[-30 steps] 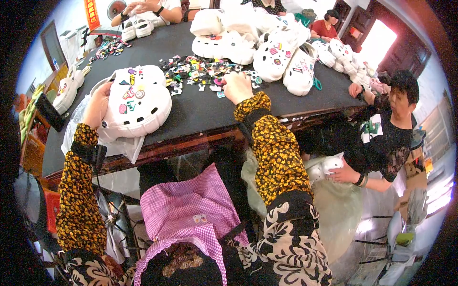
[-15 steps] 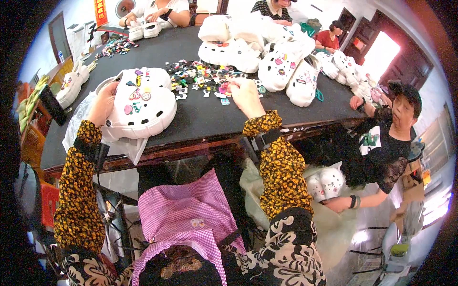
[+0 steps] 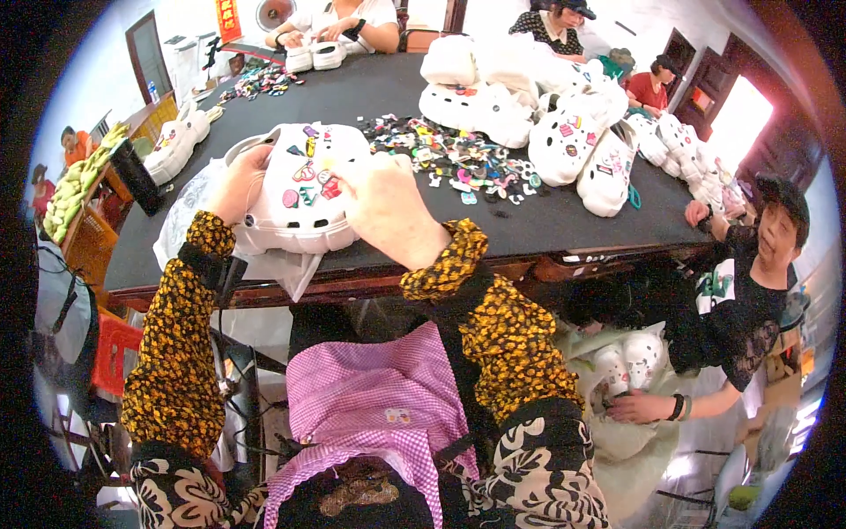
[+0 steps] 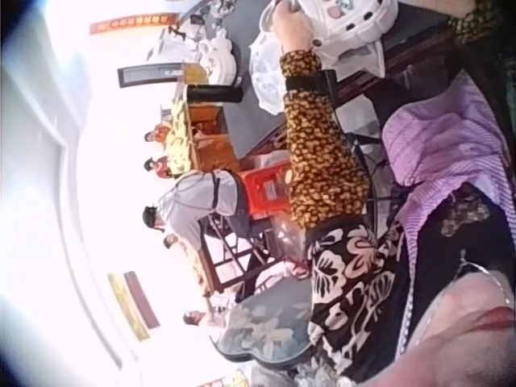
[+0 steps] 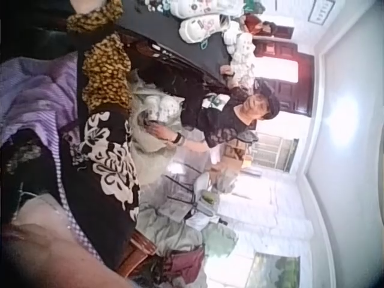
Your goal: Unpacking clogs from protective packaging and pressing colorful cartoon charms into the ventilation holes.
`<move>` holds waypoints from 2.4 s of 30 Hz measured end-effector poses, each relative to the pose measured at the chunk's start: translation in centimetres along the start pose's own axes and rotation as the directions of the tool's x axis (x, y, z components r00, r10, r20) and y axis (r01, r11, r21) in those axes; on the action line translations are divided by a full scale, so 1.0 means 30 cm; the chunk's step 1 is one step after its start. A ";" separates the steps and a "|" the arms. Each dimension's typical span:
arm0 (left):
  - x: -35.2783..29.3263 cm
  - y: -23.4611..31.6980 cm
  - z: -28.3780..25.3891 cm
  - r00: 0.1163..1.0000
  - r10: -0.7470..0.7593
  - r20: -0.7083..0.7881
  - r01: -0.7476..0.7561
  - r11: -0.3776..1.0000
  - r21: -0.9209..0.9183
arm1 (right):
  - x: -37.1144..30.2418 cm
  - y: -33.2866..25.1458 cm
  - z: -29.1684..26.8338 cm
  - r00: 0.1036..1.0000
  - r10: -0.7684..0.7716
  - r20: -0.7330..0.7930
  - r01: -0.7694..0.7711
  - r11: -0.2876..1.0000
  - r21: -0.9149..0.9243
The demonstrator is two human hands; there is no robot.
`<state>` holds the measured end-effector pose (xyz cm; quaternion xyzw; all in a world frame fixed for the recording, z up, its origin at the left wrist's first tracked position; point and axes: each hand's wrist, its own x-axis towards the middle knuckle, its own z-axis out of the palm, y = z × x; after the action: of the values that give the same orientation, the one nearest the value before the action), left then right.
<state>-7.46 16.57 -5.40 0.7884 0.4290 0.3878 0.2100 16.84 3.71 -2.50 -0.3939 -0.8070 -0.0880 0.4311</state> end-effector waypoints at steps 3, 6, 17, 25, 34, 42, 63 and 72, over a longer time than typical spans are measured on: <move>-0.013 0.033 -0.007 1.000 -0.006 -0.025 0.006 1.000 0.023 | -0.002 -0.016 0.042 1.000 -0.001 0.002 0.001 0.997 -0.076; -0.020 0.049 -0.006 0.999 0.022 -0.024 -0.019 0.993 0.116 | -0.008 -0.016 0.053 1.000 0.008 0.012 -0.006 0.988 -0.155; -0.026 0.064 -0.019 0.999 0.042 -0.029 -0.036 0.986 0.160 | -0.017 -0.011 0.038 0.999 -0.015 0.030 0.020 0.982 -0.188; -0.010 -0.004 -0.008 0.998 0.050 -0.029 -0.046 0.991 0.122 | -0.004 -0.026 0.073 0.985 0.172 0.015 -0.172 0.983 0.057; -0.008 0.019 -0.002 0.999 0.011 -0.030 -0.008 0.996 0.084 | -0.019 -0.039 0.095 0.988 0.116 -0.099 -0.119 0.993 -0.025; -0.058 0.095 -0.004 0.972 0.107 -0.210 -0.078 0.987 0.139 | -0.038 -0.017 0.131 0.952 0.284 -0.118 -0.260 0.948 0.180; -0.146 0.187 0.069 0.984 -0.098 0.148 0.150 0.905 -0.398 | -0.112 -0.033 0.093 0.993 0.112 -0.044 -0.117 0.982 -0.148; -0.141 0.124 0.099 0.999 0.021 -0.036 -0.025 0.993 -0.116 | -0.113 -0.070 0.098 0.982 -0.012 0.189 0.082 0.928 -0.365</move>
<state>-4.59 11.00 -6.56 0.7729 0.4001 0.4279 0.2436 14.58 1.81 -6.47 -0.4550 -0.8213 -0.2124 0.2706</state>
